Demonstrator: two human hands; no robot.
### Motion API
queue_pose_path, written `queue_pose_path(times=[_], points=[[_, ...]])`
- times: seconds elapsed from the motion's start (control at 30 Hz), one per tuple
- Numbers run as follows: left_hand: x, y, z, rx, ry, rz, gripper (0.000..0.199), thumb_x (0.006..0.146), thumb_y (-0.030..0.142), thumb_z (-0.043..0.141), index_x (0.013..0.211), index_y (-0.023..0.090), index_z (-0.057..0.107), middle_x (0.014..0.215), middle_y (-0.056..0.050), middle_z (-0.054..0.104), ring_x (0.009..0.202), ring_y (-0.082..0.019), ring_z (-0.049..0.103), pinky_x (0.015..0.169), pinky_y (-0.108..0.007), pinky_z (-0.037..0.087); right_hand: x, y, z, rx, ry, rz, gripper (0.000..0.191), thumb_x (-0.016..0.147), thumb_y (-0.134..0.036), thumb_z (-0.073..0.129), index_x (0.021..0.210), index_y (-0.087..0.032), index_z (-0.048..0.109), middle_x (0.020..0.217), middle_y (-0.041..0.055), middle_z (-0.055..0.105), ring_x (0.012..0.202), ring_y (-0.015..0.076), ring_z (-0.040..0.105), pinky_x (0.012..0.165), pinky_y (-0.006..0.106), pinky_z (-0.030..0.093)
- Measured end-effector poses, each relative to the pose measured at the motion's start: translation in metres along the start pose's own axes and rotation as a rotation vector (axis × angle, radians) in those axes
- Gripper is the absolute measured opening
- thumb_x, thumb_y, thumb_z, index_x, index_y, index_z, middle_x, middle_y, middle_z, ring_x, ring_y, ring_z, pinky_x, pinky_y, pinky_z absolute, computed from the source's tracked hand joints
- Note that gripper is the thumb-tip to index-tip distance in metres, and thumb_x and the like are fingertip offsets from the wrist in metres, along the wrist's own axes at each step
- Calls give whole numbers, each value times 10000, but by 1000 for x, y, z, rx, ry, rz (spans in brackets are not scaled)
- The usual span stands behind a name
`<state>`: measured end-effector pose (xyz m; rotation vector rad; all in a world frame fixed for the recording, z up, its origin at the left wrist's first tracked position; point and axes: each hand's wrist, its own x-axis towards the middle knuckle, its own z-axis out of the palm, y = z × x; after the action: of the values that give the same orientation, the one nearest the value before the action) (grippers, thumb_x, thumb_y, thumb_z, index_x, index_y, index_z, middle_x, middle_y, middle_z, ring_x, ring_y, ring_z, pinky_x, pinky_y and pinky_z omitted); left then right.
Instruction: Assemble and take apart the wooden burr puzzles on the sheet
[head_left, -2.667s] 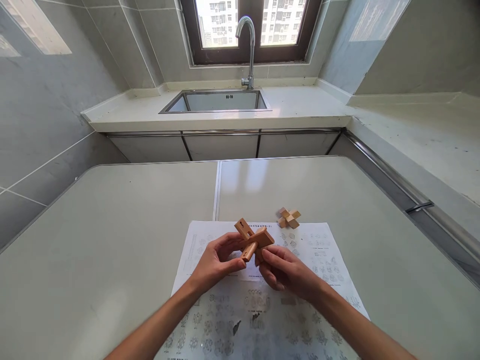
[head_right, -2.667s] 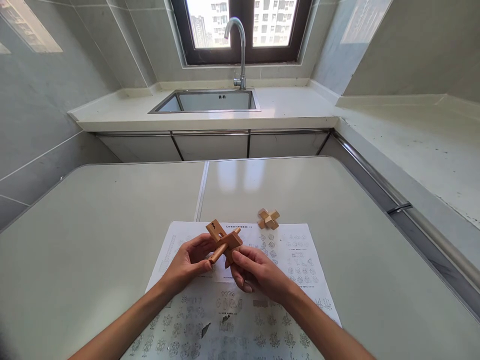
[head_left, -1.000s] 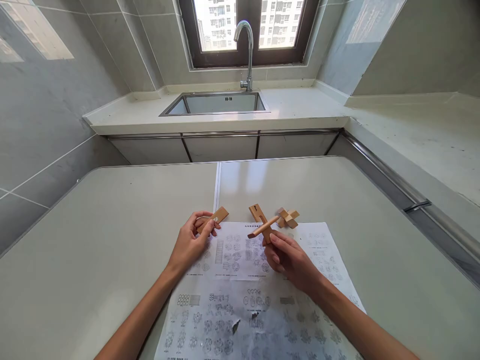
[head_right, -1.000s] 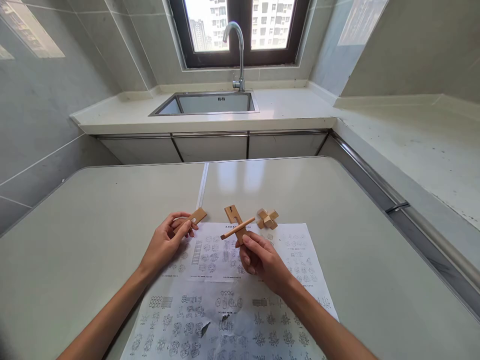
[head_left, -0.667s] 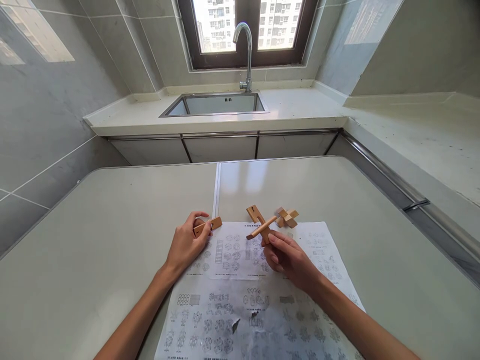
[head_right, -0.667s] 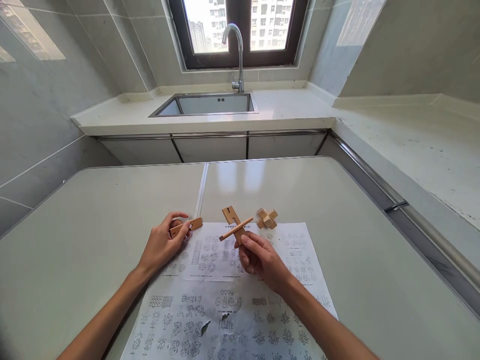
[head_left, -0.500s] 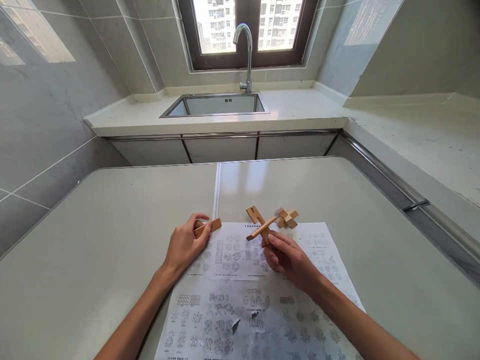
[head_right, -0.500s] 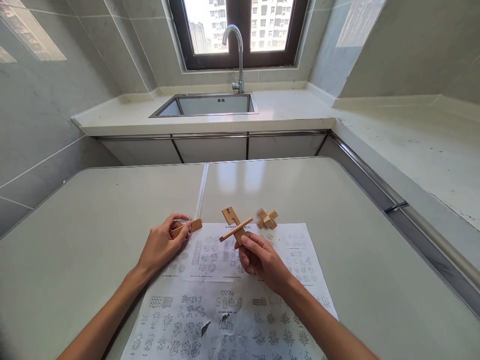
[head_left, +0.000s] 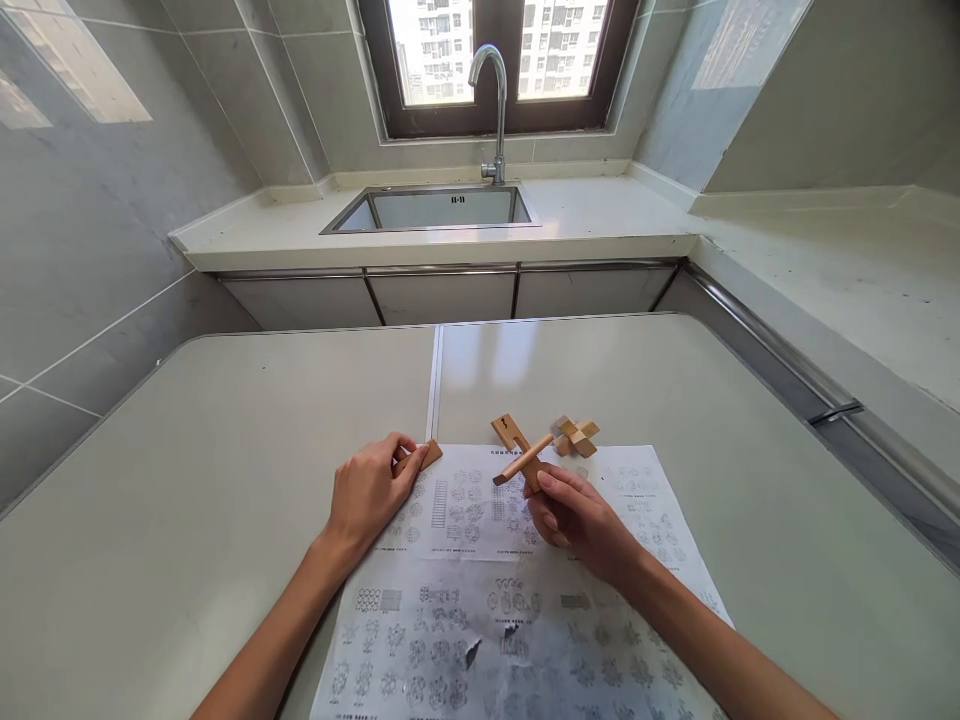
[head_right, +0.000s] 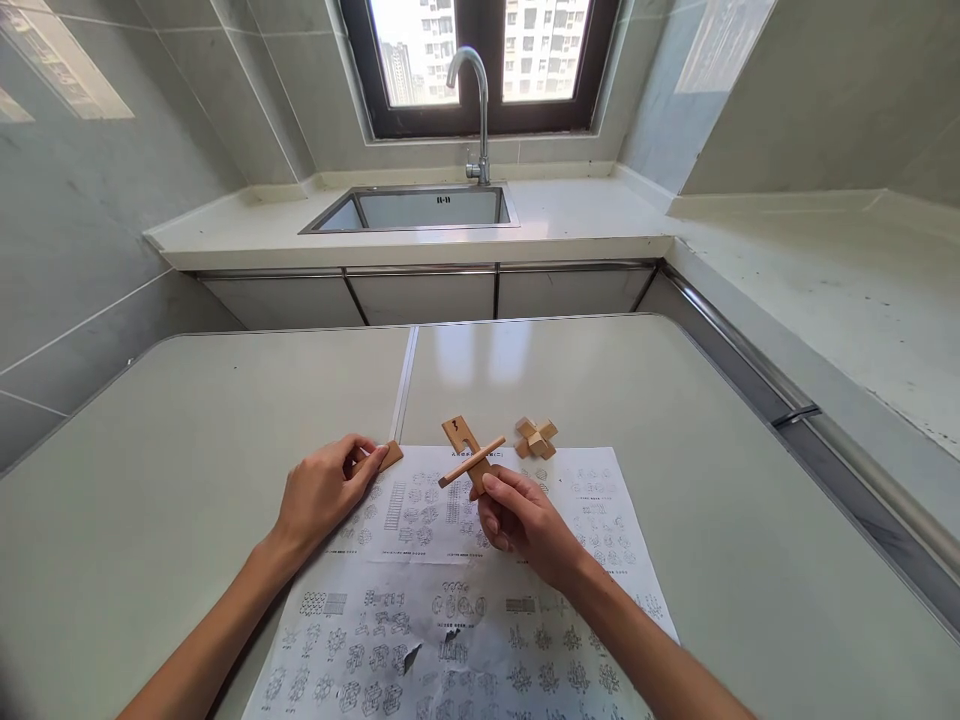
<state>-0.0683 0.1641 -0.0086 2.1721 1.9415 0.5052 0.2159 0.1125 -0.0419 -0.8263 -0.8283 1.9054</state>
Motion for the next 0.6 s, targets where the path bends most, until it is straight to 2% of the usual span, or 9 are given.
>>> queue_pose_path(times=[0.47, 0.6], points=[[3, -7, 8, 87, 26, 89, 429, 1055, 570, 431, 917, 218, 634, 908, -66, 726, 726, -229, 651, 610, -310, 386, -1, -1, 1, -17, -18, 4, 323, 980, -492, 669, 896, -181, 653, 594, -60, 463, 465, 79, 309, 470, 244, 259], [2, -4, 6, 13, 134, 141, 357, 1032, 532, 505, 983, 204, 638, 945, -77, 684, 780, -231, 635, 674, -321, 419, -2, 0, 1, -82, -40, -15, 326, 1009, -490, 631, 886, -189, 635, 589, -58, 479, 471, 84, 328, 481, 252, 252]])
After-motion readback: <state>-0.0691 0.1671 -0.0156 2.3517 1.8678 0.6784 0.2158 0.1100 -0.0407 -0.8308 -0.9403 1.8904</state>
